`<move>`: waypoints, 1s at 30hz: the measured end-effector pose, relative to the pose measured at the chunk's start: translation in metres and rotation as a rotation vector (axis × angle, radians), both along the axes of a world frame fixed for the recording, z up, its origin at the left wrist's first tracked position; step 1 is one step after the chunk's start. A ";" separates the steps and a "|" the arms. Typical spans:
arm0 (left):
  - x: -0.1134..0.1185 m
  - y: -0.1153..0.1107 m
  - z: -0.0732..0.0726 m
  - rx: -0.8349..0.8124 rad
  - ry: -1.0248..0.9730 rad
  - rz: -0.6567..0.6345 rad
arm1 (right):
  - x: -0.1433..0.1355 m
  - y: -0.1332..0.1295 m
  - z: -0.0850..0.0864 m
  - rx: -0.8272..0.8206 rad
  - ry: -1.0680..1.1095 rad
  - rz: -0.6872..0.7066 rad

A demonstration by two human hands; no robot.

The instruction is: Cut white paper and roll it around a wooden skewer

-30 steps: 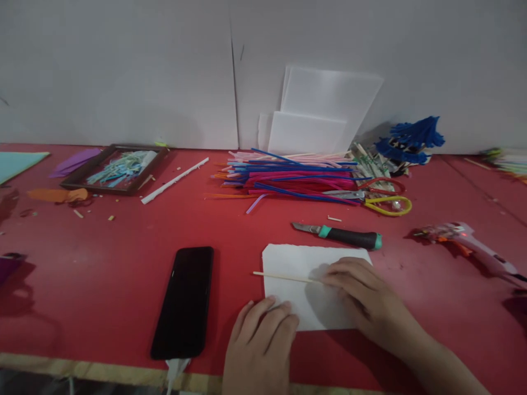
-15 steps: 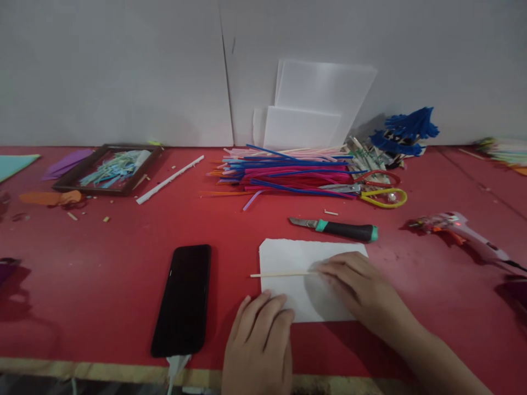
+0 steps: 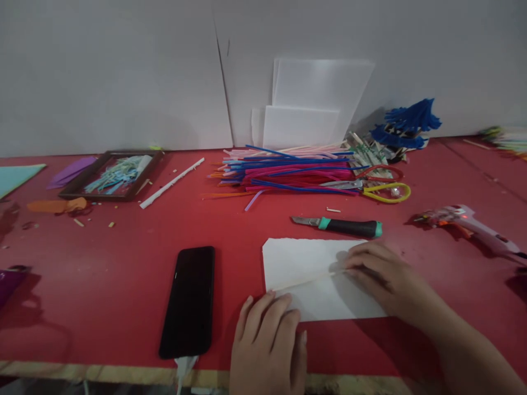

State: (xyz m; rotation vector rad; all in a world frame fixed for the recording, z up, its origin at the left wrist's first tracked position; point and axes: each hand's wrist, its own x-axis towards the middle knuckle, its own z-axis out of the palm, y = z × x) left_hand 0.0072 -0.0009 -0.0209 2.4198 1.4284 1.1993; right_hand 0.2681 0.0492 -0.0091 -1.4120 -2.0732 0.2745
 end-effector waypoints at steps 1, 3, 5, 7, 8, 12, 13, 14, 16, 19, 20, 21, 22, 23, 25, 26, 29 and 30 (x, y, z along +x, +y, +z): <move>0.000 0.000 0.001 -0.007 0.006 -0.003 | 0.001 -0.001 0.001 -0.002 0.009 0.002; -0.001 -0.001 0.002 -0.012 0.019 -0.009 | 0.002 -0.003 0.001 0.011 0.020 0.002; -0.001 -0.001 0.003 -0.016 0.028 -0.012 | -0.001 -0.003 0.001 0.025 0.018 0.024; -0.002 -0.001 0.004 -0.019 0.027 -0.015 | -0.006 -0.001 -0.001 0.034 0.005 0.055; -0.002 -0.001 0.004 -0.021 0.023 -0.017 | -0.007 0.000 -0.001 0.046 -0.002 0.058; 0.000 0.000 0.003 -0.016 0.008 -0.015 | -0.005 0.003 -0.003 0.117 -0.046 -0.016; 0.000 0.000 0.003 -0.014 0.005 -0.013 | -0.003 0.003 -0.004 0.137 -0.062 -0.045; 0.000 0.000 0.003 -0.013 0.003 -0.011 | -0.001 0.004 -0.004 0.156 -0.081 -0.072; 0.000 0.000 0.003 -0.013 0.005 -0.006 | 0.003 0.004 -0.005 0.180 -0.109 -0.117; 0.000 0.000 0.002 -0.007 0.019 -0.006 | 0.002 0.002 -0.001 0.155 -0.080 -0.101; 0.000 0.000 0.001 -0.005 0.021 -0.007 | 0.000 0.002 0.001 0.130 -0.057 -0.062; 0.000 0.000 0.001 -0.005 0.018 -0.009 | -0.002 0.000 0.005 0.102 -0.032 -0.011; 0.000 -0.001 0.001 -0.004 0.013 -0.009 | -0.005 -0.001 0.008 0.069 -0.012 0.043; 0.000 -0.001 0.001 -0.004 0.006 -0.007 | -0.007 -0.002 0.010 0.033 0.001 0.092; 0.001 -0.001 0.002 -0.008 -0.004 -0.001 | -0.011 -0.005 0.014 -0.032 0.003 0.154; 0.000 -0.001 0.002 -0.013 -0.004 0.001 | -0.012 -0.006 0.015 -0.052 -0.003 0.162; 0.000 -0.002 0.003 -0.028 -0.002 0.009 | -0.014 -0.007 0.015 -0.059 -0.022 0.157; 0.000 -0.002 0.003 -0.029 -0.001 0.010 | -0.015 -0.007 0.015 -0.036 -0.019 0.155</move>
